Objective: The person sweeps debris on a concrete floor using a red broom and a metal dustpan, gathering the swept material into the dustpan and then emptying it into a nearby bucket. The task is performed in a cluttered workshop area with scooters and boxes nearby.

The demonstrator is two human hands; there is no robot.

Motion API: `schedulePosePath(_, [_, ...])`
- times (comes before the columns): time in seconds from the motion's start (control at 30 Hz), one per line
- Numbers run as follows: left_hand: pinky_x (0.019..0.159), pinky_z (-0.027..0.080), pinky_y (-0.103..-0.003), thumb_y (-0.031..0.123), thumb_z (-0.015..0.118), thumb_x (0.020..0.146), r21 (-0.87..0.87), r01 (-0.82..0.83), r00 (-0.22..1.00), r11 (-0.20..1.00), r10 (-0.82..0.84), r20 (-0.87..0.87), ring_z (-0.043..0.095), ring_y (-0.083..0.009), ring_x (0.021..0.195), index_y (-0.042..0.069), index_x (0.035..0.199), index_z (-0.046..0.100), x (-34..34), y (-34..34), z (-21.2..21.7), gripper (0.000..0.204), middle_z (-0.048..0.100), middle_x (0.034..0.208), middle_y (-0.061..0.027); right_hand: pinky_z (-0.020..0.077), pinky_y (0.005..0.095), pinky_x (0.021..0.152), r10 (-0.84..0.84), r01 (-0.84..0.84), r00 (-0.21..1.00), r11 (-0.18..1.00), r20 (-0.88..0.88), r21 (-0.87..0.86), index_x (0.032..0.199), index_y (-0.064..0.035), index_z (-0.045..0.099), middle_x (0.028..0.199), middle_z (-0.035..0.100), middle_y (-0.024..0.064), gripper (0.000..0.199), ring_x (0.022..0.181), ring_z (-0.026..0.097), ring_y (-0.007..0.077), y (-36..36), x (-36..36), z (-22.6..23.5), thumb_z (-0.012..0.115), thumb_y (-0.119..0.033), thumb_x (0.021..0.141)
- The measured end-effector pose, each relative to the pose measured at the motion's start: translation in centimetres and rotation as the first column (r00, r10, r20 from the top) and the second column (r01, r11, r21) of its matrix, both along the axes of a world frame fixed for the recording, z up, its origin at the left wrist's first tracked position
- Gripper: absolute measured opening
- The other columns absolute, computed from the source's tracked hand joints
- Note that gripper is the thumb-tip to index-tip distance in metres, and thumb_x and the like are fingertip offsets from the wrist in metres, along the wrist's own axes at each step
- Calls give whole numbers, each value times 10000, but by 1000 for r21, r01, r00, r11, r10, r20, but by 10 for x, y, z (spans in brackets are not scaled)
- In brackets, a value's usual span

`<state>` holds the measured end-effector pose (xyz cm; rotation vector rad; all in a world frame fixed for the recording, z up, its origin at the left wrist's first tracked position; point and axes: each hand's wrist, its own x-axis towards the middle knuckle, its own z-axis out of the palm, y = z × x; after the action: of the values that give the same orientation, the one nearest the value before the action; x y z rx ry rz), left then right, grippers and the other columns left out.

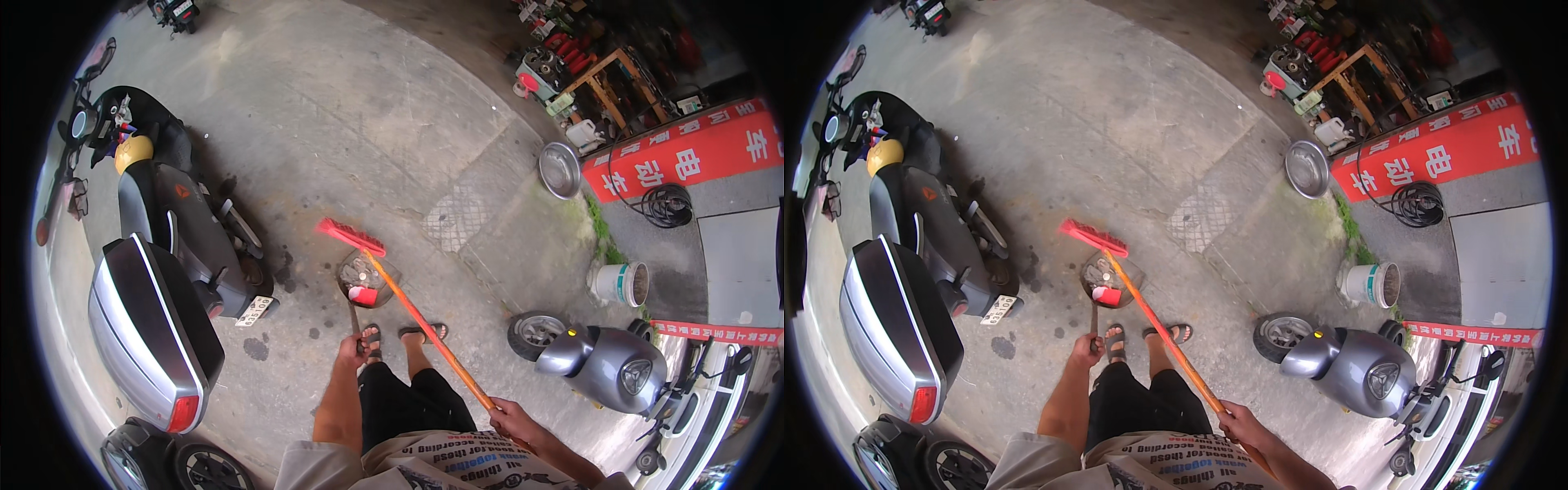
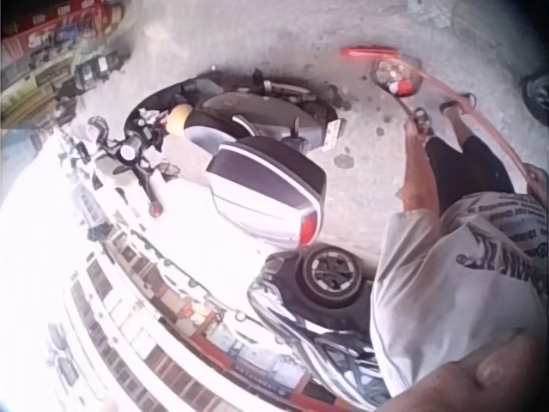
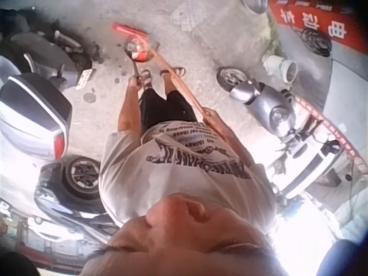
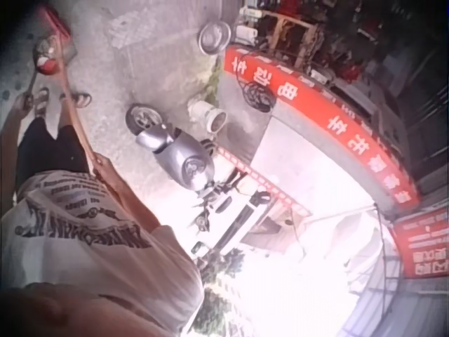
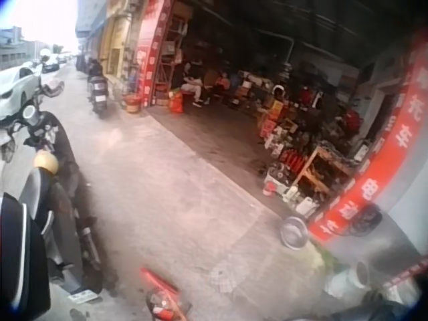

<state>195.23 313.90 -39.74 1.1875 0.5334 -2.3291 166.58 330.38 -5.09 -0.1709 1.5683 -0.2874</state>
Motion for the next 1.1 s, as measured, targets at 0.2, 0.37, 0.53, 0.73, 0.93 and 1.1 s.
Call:
schedulePosePath(0.2, [434, 335, -230, 155, 429, 872, 136, -51, 999, 989, 50, 8, 411, -113, 486, 89, 751, 394, 25, 16, 2, 142, 419, 591, -4, 324, 245, 354, 167, -209, 953, 967, -252, -147, 1180, -67, 448, 584, 422, -8, 314, 397, 384, 81, -57, -2, -56, 440, -174, 885])
schedulePosePath(0.37, [432, 327, -231, 142, 422, 867, 138, -92, 996, 986, 88, 35, 403, -115, 484, 93, 757, 380, 42, 37, 3, 127, 415, 590, -4, 356, 266, 348, 181, -224, 947, 964, -266, -144, 1108, -50, 474, 565, 427, 0, 264, 383, 404, 95, -80, 16, -92, 436, -170, 876])
schedulePosePath(0.53, [445, 335, -239, 136, 430, 866, 112, -65, 996, 992, 57, 71, 411, -117, 497, 95, 767, 387, 52, 42, 1, 116, 419, 589, -6, 308, 228, 361, 120, -119, 993, 992, -22, 34, 1087, -76, 461, 579, 391, -17, 231, 416, 368, 71, -31, 22, -56, 450, -166, 875])
schedulePosePath(0.73, [433, 358, -234, 129, 425, 871, 135, -82, 997, 988, 79, 22, 423, -122, 480, 87, 742, 408, 52, 36, 2, 137, 431, 591, -16, 306, 223, 394, 184, -182, 982, 982, 50, -52, 1218, -69, 440, 594, 403, -14, 343, 432, 358, 65, 27, -6, -2, 449, -172, 891])
schedulePosePath(0.93, [451, 350, -243, 146, 423, 869, 111, -23, 1000, 994, 25, -12, 417, -109, 485, 110, 744, 390, 21, 14, 27, 134, 418, 568, 9, 328, 228, 387, 78, -88, 995, 983, -65, -163, 1080, -62, 500, 606, 431, -10, 240, 440, 387, 69, 0, -27, 34, 439, -177, 878])
schedulePosePath(1.1, [462, 346, -249, 157, 415, 846, 97, 8, 998, 995, -3, -55, 422, -118, 481, 103, 689, 413, -36, -33, 50, 166, 423, 549, 6, 363, 255, 389, 9, -82, 972, 950, -236, -300, 949, -60, 492, 603, 448, 3, 143, 442, 424, 88, -18, -71, 24, 431, -165, 874])
